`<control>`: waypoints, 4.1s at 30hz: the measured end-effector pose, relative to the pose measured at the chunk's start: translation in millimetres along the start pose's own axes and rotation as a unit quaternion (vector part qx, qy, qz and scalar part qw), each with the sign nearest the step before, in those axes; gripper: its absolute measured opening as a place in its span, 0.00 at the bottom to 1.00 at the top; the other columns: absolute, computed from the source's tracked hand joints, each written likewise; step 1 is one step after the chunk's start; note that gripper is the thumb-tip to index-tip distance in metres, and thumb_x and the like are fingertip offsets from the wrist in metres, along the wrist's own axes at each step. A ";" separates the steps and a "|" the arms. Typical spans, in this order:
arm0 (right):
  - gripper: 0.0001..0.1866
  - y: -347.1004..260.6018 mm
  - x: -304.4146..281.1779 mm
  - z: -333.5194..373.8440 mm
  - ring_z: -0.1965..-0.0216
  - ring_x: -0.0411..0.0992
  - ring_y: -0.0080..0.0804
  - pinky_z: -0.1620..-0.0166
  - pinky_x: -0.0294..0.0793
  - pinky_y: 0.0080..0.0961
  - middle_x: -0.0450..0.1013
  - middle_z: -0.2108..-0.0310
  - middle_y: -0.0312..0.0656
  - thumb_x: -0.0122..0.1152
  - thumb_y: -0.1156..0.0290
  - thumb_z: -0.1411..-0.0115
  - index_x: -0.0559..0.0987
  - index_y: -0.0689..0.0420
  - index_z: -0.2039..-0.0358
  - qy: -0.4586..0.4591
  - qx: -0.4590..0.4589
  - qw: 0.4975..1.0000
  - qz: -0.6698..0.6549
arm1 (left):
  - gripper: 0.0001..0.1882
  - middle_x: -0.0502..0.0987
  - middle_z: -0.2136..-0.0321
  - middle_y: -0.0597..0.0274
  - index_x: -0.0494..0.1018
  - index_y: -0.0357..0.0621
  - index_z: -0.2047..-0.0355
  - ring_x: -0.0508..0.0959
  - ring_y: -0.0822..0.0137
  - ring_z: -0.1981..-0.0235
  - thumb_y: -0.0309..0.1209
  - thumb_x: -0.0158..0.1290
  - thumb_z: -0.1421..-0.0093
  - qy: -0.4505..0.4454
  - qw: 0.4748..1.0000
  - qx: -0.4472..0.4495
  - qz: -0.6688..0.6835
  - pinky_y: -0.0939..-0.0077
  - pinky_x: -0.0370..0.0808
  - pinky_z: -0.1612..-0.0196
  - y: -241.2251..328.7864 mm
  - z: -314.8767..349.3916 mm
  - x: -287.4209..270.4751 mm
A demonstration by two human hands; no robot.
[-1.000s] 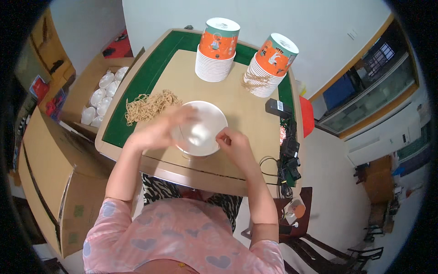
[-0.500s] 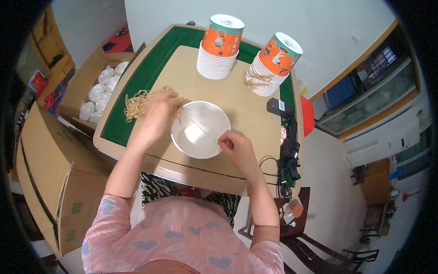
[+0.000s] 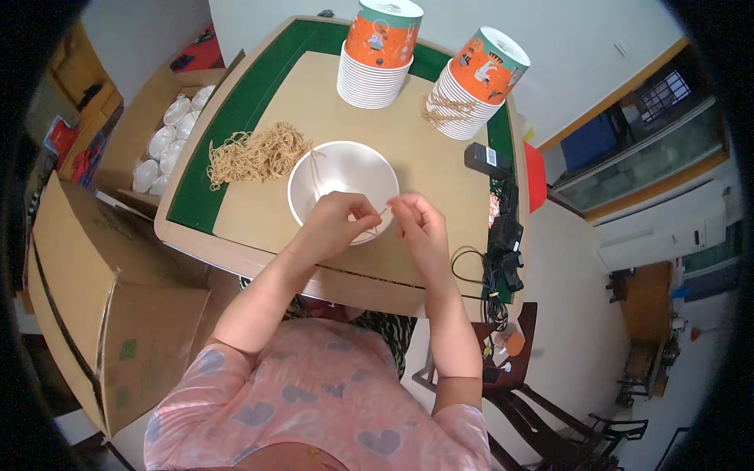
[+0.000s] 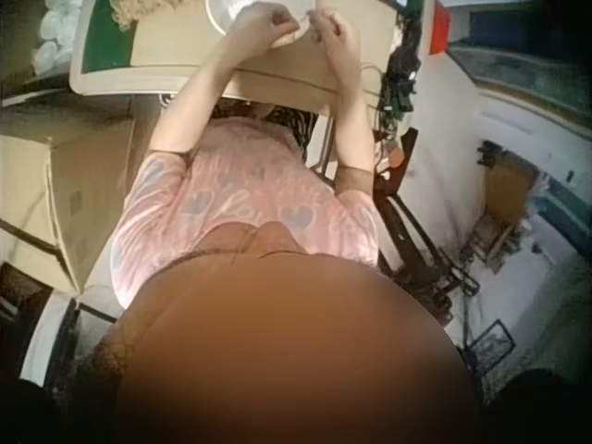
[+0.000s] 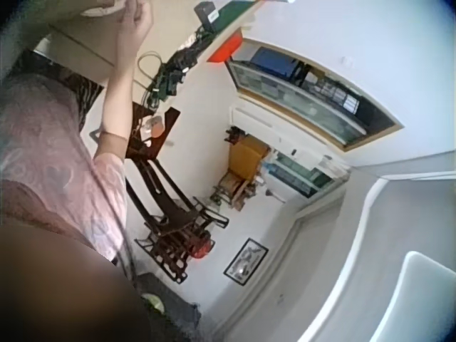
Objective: The person is securing a paper bowl with rubber bands and stacking paper cups at a workstation.
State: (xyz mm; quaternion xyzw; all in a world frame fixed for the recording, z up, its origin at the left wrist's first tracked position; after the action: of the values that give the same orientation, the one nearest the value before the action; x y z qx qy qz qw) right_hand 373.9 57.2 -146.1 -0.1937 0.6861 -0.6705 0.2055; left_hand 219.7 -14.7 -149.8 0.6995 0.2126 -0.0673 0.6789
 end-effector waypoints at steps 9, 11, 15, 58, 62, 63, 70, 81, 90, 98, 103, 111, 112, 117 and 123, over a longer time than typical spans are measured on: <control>0.07 -26.4 -3.8 -0.3 0.72 0.71 0.27 0.67 0.71 0.20 0.72 0.72 0.40 0.59 0.82 0.46 0.77 0.61 0.65 -0.083 -0.185 0.931 0.304 | 0.10 0.79 0.74 0.50 0.77 0.36 0.70 0.79 0.55 0.71 0.31 0.56 0.47 -0.002 1.000 0.001 0.002 0.67 0.74 0.65 0.6 1.2 0.5; 0.05 -26.1 -4.3 -1.5 0.71 0.72 0.32 0.67 0.72 0.23 0.72 0.72 0.43 0.58 0.81 0.45 0.76 0.62 0.67 -0.091 -0.198 0.920 0.325 | 0.09 0.79 0.74 0.50 0.77 0.36 0.70 0.79 0.55 0.71 0.31 0.55 0.47 -0.003 1.000 -0.009 0.006 0.67 0.74 0.65 1.7 2.3 0.0; 0.02 -25.9 -1.1 -2.9 0.71 0.72 0.39 0.67 0.72 0.28 0.72 0.73 0.46 0.58 0.79 0.45 0.75 0.62 0.70 -0.112 -0.223 0.898 0.363 | 0.09 0.78 0.75 0.50 0.76 0.36 0.71 0.79 0.55 0.72 0.31 0.55 0.46 0.004 1.000 0.017 0.007 0.67 0.74 0.67 -3.4 2.1 -0.4; 0.04 4.3 8.2 -8.3 0.76 0.67 0.18 0.71 0.66 0.17 0.72 0.76 0.37 0.56 0.75 0.41 0.73 0.62 0.67 -0.112 -0.098 0.951 0.270 | 0.12 0.77 0.74 0.54 0.70 0.34 0.70 0.77 0.63 0.72 0.31 0.57 0.46 -0.155 0.987 0.033 -0.021 0.70 0.71 0.69 -8.2 0.7 -28.2; 0.03 5.7 5.9 -9.5 0.76 0.67 0.18 0.71 0.66 0.17 0.72 0.76 0.36 0.56 0.76 0.41 0.73 0.61 0.66 -0.115 -0.098 0.951 0.270 | 0.12 0.77 0.76 0.55 0.69 0.35 0.67 0.76 0.64 0.74 0.32 0.57 0.45 -0.219 0.973 -0.032 -0.067 0.72 0.72 0.69 -5.7 -2.8 -26.1; 0.03 5.6 5.4 -10.7 0.76 0.67 0.18 0.72 0.65 0.17 0.72 0.76 0.36 0.56 0.76 0.40 0.73 0.61 0.66 -0.124 -0.093 0.947 0.281 | 0.11 0.77 0.77 0.55 0.69 0.36 0.67 0.76 0.65 0.75 0.32 0.56 0.43 -0.207 0.977 -0.028 -0.054 0.73 0.72 0.69 -9.2 -3.6 -25.4; 0.03 3.7 2.9 -7.4 0.77 0.66 0.17 0.73 0.64 0.17 0.71 0.77 0.35 0.55 0.75 0.40 0.73 0.61 0.67 -0.136 -0.105 0.949 0.262 | 0.07 0.73 0.79 0.67 0.64 0.41 0.71 0.71 0.79 0.75 0.28 0.49 0.37 -0.152 0.985 -0.067 0.039 0.83 0.69 0.71 -3.8 -6.6 -22.6; 0.04 7.9 3.2 -10.6 0.74 0.69 0.19 0.69 0.67 0.18 0.70 0.78 0.35 0.51 0.74 0.38 0.71 0.60 0.67 -0.101 -0.086 0.971 0.201 | 0.06 0.65 0.78 0.69 0.74 0.45 0.73 0.66 0.75 0.76 0.19 0.57 0.49 -0.146 0.979 0.121 -0.078 0.80 0.65 0.72 -2.1 2.5 -33.5; 0.05 8.5 5.8 -11.4 0.75 0.65 0.17 0.71 0.65 0.19 0.69 0.78 0.33 0.52 0.71 0.38 0.73 0.58 0.67 -0.131 -0.066 0.971 0.191 | 0.11 0.67 0.75 0.66 0.79 0.50 0.70 0.74 0.71 0.72 0.23 0.55 0.55 -0.062 0.838 0.336 -0.425 0.75 0.72 0.77 6.1 1.2 -28.4; 0.05 5.6 18.4 -1.8 0.71 0.72 0.43 0.69 0.69 0.36 0.71 0.72 0.42 0.52 0.67 0.40 0.71 0.55 0.68 -0.022 -0.143 0.938 0.316 | 0.07 0.67 0.74 0.68 0.76 0.49 0.72 0.73 0.74 0.73 0.26 0.55 0.54 -0.017 0.797 0.425 -0.430 0.79 0.71 0.79 9.6 3.3 -24.6; 0.05 0.2 18.9 -2.1 0.71 0.71 0.46 0.69 0.69 0.38 0.71 0.72 0.42 0.52 0.67 0.40 0.70 0.54 0.69 -0.008 -0.180 0.928 0.326 | 0.07 0.66 0.74 0.68 0.75 0.48 0.72 0.72 0.74 0.74 0.26 0.55 0.54 -0.010 0.794 0.402 -0.456 0.78 0.71 0.79 8.9 1.6 -20.0; 0.05 -6.2 14.2 -3.9 0.84 0.58 0.18 0.76 0.58 0.21 0.61 0.86 0.36 0.55 0.71 0.41 0.72 0.59 0.67 -0.018 -0.115 0.962 0.245 | 0.07 0.65 0.75 0.68 0.75 0.47 0.72 0.71 0.74 0.75 0.26 0.54 0.54 0.003 0.778 0.427 -0.460 0.79 0.71 0.80 8.2 -2.2 -22.6; 0.05 -7.6 13.2 -4.7 0.84 0.58 0.18 0.76 0.58 0.21 0.61 0.86 0.36 0.55 0.71 0.41 0.72 0.59 0.67 -0.017 -0.115 0.962 0.246 | 0.07 0.65 0.75 0.68 0.75 0.46 0.71 0.71 0.74 0.75 0.26 0.54 0.54 0.007 0.768 0.444 -0.461 0.80 0.71 0.80 10.8 -3.0 -23.5; 0.04 -13.0 10.5 -9.9 0.82 0.51 0.15 0.77 0.52 0.19 0.55 0.86 0.29 0.54 0.71 0.40 0.72 0.58 0.67 -0.023 -0.156 0.967 0.200 | 0.08 0.65 0.76 0.68 0.74 0.45 0.72 0.70 0.74 0.76 0.27 0.55 0.55 0.001 0.747 0.479 -0.461 0.80 0.71 0.81 16.6 -8.2 -27.4; 0.05 -15.6 11.3 -13.3 0.81 0.52 0.15 0.77 0.53 0.18 0.57 0.84 0.28 0.54 0.71 0.40 0.73 0.59 0.67 -0.056 -0.112 0.972 0.196 | 0.08 0.66 0.76 0.67 0.71 0.45 0.74 0.71 0.73 0.75 0.28 0.57 0.56 0.005 0.748 0.476 -0.464 0.79 0.72 0.79 14.8 -12.0 -30.3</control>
State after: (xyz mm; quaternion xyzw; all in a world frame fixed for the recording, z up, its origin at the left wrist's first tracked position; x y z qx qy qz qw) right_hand 357.0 61.8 -130.6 -0.1141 0.7689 -0.5239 0.3483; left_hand 195.9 -9.0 -123.7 0.7475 0.4550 -0.4625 0.1426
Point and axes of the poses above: each hand's wrist, its own z-axis away from the middle knuckle, its own x-axis out of the palm, y = z × x, the point moved 1 cm from there along -z, towards the middle knuckle
